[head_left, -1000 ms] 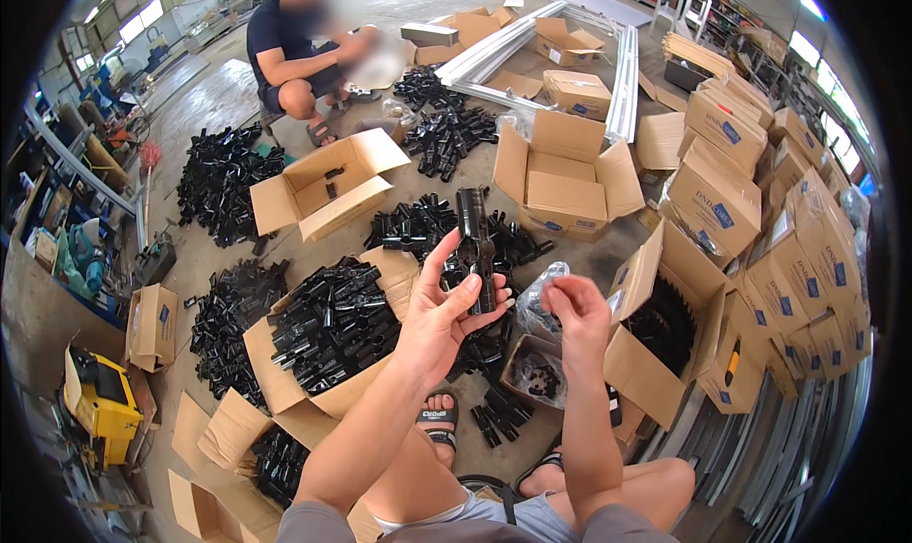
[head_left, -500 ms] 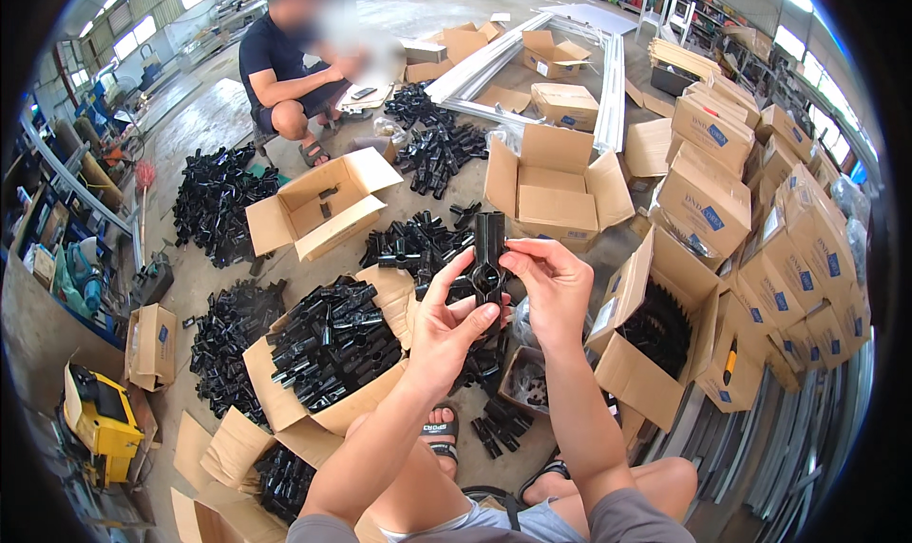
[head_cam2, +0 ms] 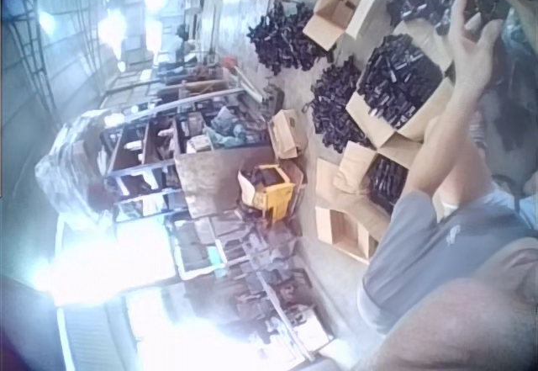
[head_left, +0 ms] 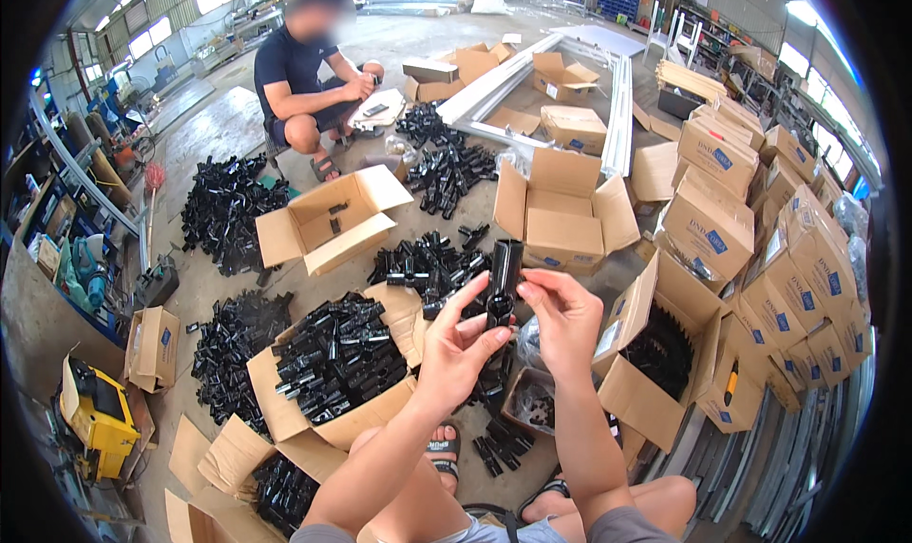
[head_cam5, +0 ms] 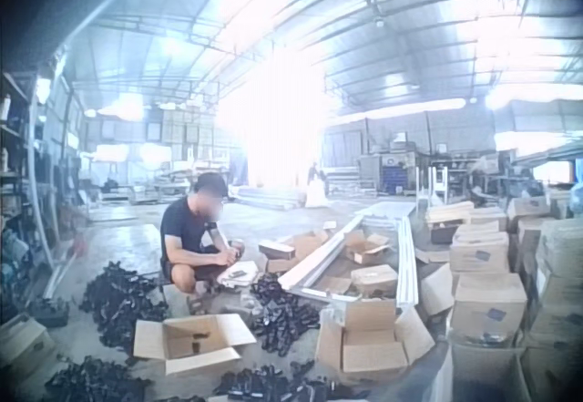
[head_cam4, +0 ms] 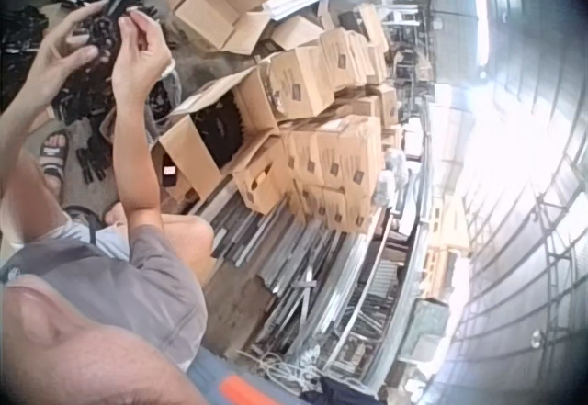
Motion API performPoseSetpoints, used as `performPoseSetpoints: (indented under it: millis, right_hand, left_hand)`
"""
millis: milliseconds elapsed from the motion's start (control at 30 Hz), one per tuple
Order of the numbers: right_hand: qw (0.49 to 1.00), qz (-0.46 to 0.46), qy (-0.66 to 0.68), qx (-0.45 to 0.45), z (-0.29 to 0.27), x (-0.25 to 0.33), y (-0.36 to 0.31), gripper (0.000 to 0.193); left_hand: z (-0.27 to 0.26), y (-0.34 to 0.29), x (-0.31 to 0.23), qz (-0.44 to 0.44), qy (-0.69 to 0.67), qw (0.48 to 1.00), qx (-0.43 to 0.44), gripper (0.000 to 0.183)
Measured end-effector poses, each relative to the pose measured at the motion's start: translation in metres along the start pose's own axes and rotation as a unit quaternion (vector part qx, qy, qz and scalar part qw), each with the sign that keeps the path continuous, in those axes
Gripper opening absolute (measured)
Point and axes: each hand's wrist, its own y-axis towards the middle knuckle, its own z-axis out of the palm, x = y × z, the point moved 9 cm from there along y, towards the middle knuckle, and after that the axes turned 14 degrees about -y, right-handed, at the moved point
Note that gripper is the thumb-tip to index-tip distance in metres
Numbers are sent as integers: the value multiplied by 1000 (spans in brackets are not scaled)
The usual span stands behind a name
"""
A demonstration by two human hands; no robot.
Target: The person sorts through boxes of black plastic components, picking up individual pieces to check them and placing them into smaller containers or bags.
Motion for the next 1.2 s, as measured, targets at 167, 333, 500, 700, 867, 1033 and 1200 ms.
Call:
performPoseSetpoints:
  millis: [167,333,500,700,867,1033,1200]
  right_hand:
    - [999,-1,-35,7,3,4,-1,13]
    - [996,-22,-72,40,-1,3,-1,12]
    - [962,-139,-235,23,1,34,-8,22]
    - [961,-160,-225,-23,-10,29,-17,39]
    - [965,-161,-209,-12,-20,17,-21,42]
    - [957,-174,-230,-17,-17,49,-31,30]
    - [929,-176,-326,-19,-26,22,-27,29]
  left_hand:
    - [-2,-2,-6,17,16,1000,13,71]
    - [6,-5,0,-2,4,1000,19,71]
    - [10,-13,-6,6,36,999,28,69]
    - [22,-21,-3,1,73,996,53,70]
    - [28,-25,4,-34,49,995,74,69]
    - [26,-30,-3,-34,3,997,68,67]
    - [26,-30,11,-96,43,993,57,67]
